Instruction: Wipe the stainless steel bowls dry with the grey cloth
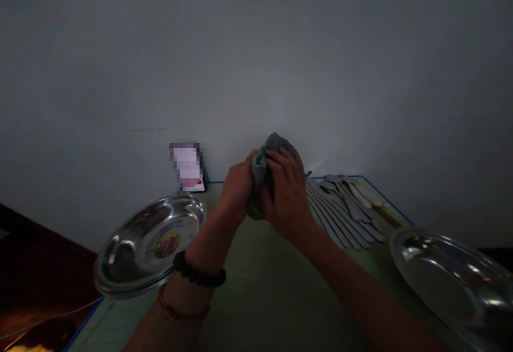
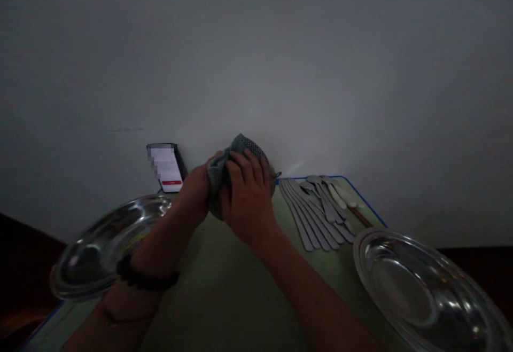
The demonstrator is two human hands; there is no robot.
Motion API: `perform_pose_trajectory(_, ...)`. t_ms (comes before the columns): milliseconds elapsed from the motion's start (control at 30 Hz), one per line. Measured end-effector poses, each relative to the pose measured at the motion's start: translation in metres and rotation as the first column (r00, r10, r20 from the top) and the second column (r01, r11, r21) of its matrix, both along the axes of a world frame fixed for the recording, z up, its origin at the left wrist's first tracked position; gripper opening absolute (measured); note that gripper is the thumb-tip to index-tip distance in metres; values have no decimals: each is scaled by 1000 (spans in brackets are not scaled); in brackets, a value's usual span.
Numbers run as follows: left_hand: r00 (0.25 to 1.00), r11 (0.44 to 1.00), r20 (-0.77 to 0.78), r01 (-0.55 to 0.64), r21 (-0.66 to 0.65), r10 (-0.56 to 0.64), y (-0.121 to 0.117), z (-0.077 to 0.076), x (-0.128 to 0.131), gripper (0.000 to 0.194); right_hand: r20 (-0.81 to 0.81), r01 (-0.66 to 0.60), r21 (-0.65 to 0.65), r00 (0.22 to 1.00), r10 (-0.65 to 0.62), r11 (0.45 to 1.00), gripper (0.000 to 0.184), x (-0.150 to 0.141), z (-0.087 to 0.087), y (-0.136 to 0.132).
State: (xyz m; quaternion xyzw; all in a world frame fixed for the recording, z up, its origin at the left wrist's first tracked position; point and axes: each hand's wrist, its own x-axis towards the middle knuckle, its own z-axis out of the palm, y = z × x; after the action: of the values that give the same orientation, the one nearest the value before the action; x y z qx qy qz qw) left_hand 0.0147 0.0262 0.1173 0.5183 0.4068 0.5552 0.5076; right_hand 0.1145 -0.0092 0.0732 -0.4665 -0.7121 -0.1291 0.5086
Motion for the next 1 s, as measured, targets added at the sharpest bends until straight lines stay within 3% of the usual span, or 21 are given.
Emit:
perform_pose_trajectory(100, 982, 999, -188, 33, 0, -33, -3, -1, -2, 36, -126, -16, -7, 992, 15, 1000, 31, 8, 3, 4)
perform_pose_trajectory(233, 984, 987, -170, 27, -160, -54, 1, -3, -7, 47, -297, -80, -48, 953, 62, 996, 28, 21, 2, 14)
perform_pose_trajectory(400, 989, 973, 144, -11, -231, 46, 11, 1, -13, 38, -538, -71, -75, 843, 19, 995, 32, 30, -2, 27)
perform_pose_trajectory(533, 886, 960, 464, 143, -240, -16, 13, 11, -16, 39, -671, -100, -139, 741, -20, 985, 43, 21, -15, 32)
perform_pose_trajectory(633, 815, 963, 579, 174, -207, -23, 13, 12, -17, 46, -614, -96, -76, 788, 30, 992, 44, 4, -29, 28)
perform_pose_trajectory(767, 760, 965, 649, 136, -224, 43, 14, 12, -17, 49, -263, -103, 46, 958, 111, 994, 49, -11, -40, 17)
perform_pose_trajectory(867, 735, 950, 667, 105, -294, 125, 11, 13, -15, 47, -68, -122, 64, 990, 126, 990, 49, -10, -38, 12)
perform_pose_trajectory(933, 711, 944, 682, 76, -321, 175, 9, 14, -12, 45, -90, -131, 76, 986, 137, 989, 41, -8, -33, 11)
perform_pose_trajectory(1000, 684, 953, 708, 65, -296, 174, 7, 14, -8, 47, -218, -133, 96, 964, 151, 987, 34, -6, -28, 13)
